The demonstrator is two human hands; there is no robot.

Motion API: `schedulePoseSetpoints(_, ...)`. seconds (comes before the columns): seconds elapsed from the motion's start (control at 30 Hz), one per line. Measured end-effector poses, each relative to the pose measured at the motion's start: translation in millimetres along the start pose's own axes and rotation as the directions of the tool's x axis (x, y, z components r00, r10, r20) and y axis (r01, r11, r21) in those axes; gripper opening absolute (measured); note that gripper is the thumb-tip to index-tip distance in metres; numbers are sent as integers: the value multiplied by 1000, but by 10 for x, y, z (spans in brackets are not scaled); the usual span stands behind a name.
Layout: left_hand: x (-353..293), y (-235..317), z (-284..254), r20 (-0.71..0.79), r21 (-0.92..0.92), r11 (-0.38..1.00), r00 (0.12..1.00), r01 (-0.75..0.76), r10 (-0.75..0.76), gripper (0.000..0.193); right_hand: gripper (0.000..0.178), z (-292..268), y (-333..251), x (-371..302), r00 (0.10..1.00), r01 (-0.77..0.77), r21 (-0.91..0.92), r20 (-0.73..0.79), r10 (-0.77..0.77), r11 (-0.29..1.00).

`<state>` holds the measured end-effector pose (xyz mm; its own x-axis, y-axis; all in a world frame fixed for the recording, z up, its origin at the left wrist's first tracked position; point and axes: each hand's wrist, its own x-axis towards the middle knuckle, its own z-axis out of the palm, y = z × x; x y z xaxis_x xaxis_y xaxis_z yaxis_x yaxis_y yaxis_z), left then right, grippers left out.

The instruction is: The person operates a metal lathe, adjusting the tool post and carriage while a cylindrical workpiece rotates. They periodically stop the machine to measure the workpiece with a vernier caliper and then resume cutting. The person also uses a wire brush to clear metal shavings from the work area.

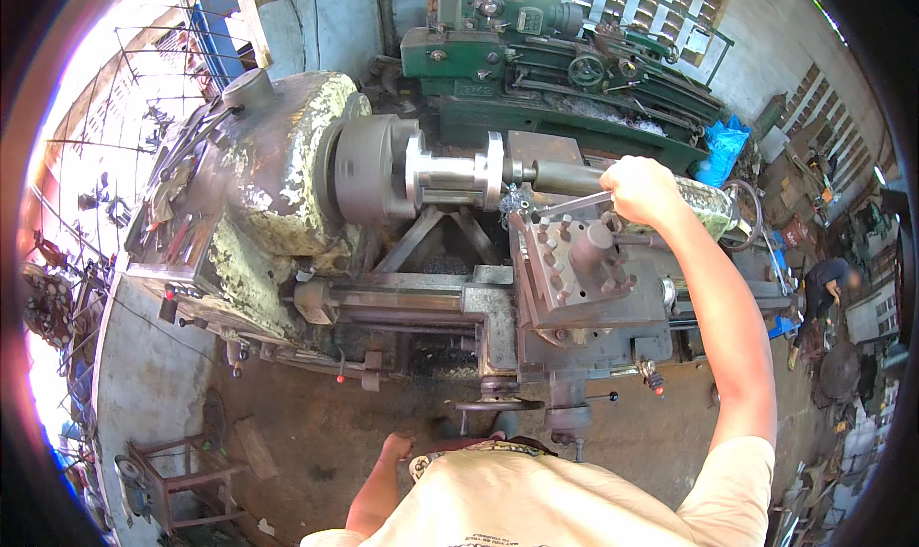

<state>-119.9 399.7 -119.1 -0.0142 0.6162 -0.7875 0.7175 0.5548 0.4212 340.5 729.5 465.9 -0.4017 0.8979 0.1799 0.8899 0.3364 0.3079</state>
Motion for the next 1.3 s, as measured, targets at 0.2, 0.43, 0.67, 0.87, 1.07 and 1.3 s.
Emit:
schedulePoseSetpoints(0.2, -58, 141, -20, -1, -119, 976, 983, 183, -185, 30, 19, 64, 32, 10, 997, -44, 16, 64, 43, 999)
schedulePoseSetpoints(0.43, 52, 155, -37, 13, -143, 979, 990, 143, -143, 29, 12, 23, 52, 28, 995, -92, 45, 39, 90, 995)
schedulePoseSetpoints(0.67, 97, 144, -1, 7, -148, 982, 993, 118, -118, 31, 21, 19, 51, 16, 996, -60, 86, 65, 55, 994)
schedulePoseSetpoints(0.87, 7, 405, 15, 38, -348, 936, 998, 53, -43, 37, 20, 19, 60, -10, 989, -79, 2, 123, 78, 997)
schedulePoseSetpoints(1.07, 182, 1410, 350, 256, -809, 548, 967, 214, 0, 63, 20, -119, 73, -96, 982, -133, 33, 142, 127, 991)
schedulePoseSetpoints(1.3, -141, 2124, 290, 273, -879, 396, 961, 264, -33, 51, 18, -168, 99, -199, 988, -69, -70, 134, 78, 995)
